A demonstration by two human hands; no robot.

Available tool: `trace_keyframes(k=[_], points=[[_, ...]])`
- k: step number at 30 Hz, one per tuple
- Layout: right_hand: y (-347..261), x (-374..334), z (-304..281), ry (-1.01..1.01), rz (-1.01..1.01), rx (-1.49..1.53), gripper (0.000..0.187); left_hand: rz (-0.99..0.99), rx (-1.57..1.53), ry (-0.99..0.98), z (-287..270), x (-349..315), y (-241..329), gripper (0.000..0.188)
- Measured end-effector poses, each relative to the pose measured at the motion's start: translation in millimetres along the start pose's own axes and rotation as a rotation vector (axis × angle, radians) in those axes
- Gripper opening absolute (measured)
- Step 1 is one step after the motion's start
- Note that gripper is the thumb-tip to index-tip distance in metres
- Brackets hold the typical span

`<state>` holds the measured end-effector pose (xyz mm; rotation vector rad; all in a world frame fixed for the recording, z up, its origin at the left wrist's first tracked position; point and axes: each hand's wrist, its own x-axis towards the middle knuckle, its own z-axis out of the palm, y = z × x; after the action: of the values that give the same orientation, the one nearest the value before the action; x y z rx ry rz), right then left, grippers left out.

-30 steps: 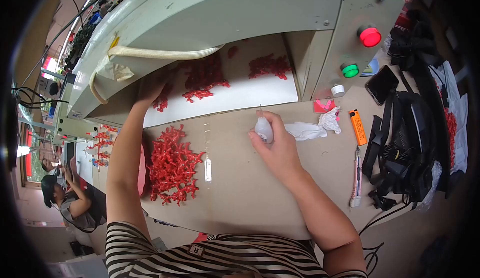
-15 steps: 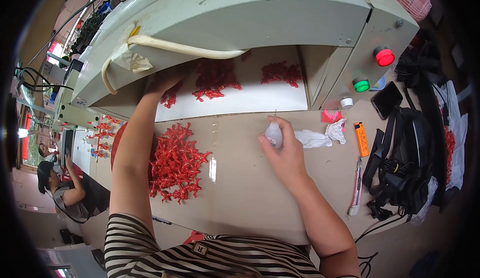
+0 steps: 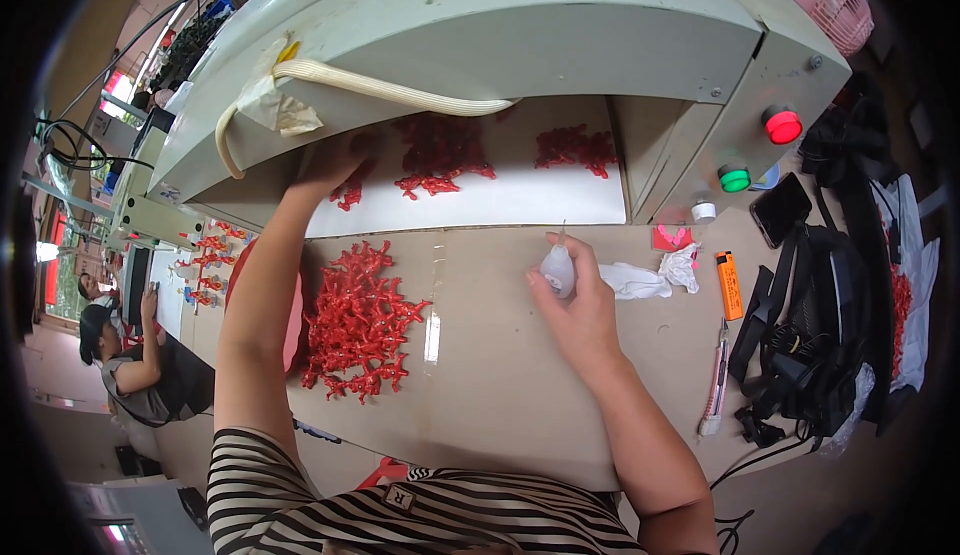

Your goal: The person glues small red plastic parts together by hand, using a glue bottle to apply adhesive.

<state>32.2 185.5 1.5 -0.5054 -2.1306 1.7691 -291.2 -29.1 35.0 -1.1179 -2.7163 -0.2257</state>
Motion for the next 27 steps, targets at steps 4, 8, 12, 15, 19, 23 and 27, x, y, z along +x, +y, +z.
trace_keyframes(k=[4, 8, 12, 15, 19, 23, 27], points=[[3, -1, 4, 0.010, -0.003, 0.019, 0.039, 0.102, -0.058, 0.098, 26, 10, 19, 0.027], [5, -2, 3, 0.038, -0.016, 0.025, 0.039, 0.166, -0.025, 0.074, 18, 11, 20, 0.025], [2, -1, 1, 0.035, 0.001, 0.023, 0.038, 0.129, 0.060, -0.032, -13, -9, 18, 0.028], [4, -1, -1, 0.034, 0.000, -0.018, 0.039, -0.119, -0.303, -0.317, -20, -32, 40, 0.049], [-1, -1, 0, 0.017, -0.005, 0.015, 0.039, 0.466, 0.177, 0.129, -15, -44, 17, 0.041], [5, -2, 2, 0.027, -0.002, 0.055, 0.039, 0.259, 0.044, 0.041, -16, -39, -5, 0.023], [3, -2, 2, 0.024, 0.003, 0.019, 0.039, 0.212, 0.006, 0.134, -12, -42, 6, 0.021]])
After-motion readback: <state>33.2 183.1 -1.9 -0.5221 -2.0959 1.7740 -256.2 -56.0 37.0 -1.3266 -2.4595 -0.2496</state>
